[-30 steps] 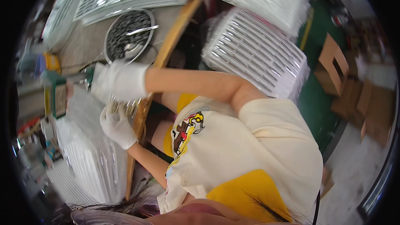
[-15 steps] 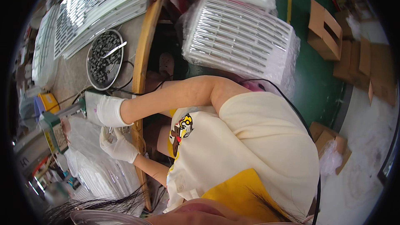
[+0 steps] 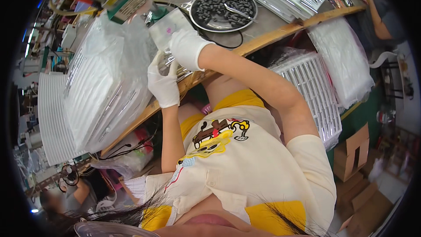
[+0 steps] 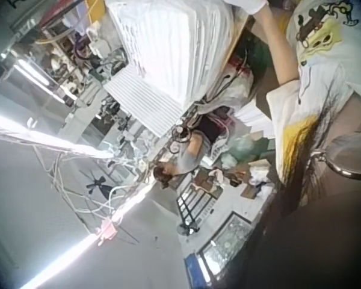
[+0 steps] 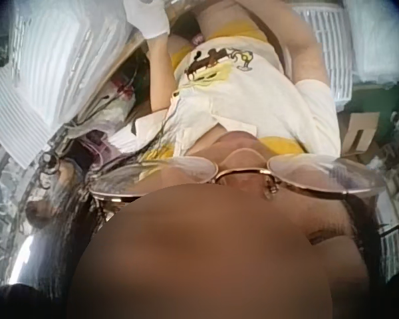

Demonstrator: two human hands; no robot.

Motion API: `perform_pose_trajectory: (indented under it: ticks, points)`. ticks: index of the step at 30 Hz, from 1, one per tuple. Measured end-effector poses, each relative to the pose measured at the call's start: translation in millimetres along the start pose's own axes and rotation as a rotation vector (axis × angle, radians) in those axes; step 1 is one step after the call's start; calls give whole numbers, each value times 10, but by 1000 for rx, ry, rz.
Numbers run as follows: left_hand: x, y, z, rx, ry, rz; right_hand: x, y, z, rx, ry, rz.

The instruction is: The worker is assembling small black cylindrical components into white plastic frames and then packaging them into foam layers.

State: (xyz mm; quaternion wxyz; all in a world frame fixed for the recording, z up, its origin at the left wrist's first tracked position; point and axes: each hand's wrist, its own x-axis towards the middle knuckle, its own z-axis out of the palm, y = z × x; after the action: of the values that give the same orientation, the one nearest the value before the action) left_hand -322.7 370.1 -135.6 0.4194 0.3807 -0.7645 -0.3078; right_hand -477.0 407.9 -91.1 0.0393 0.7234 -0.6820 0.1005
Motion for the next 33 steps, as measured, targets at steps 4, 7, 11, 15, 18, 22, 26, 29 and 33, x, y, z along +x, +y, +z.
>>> perform_pose_trajectory:
  ticks: [4, 7, 11, 15, 18, 22, 26, 29, 33]
  points:
    - [33, -40, 31, -1, 103, 96, 90, 19, -43, 86, -122, 2]
    - [32, -55, -4, -21, 129, 135, 111, 32, -157, 95, -216, 30]
    - [19, -90, -36, -88, 133, 101, 170, 132, -42, 128, -189, 39]
    - [-16, -167, -38, -270, 140, -13, 228, 202, -54, 188, -310, 83]
    - [-33, -177, -63, -330, 120, -45, 136, 265, -208, 264, -258, 37]
    - [-23, -88, -51, -240, 111, 14, -382, 430, -609, 414, -118, 187]
    - [-147, -99, -81, -181, 169, 251, -1821, 497, -800, 568, -121, 352]
    - [-335, 229, 113, -299, 72, 462, -3248, 327, -785, 433, -238, 858]
    - [-797, 885, 653, -442, -437, 735, -5162, -219, -42, 485, -291, 1392]
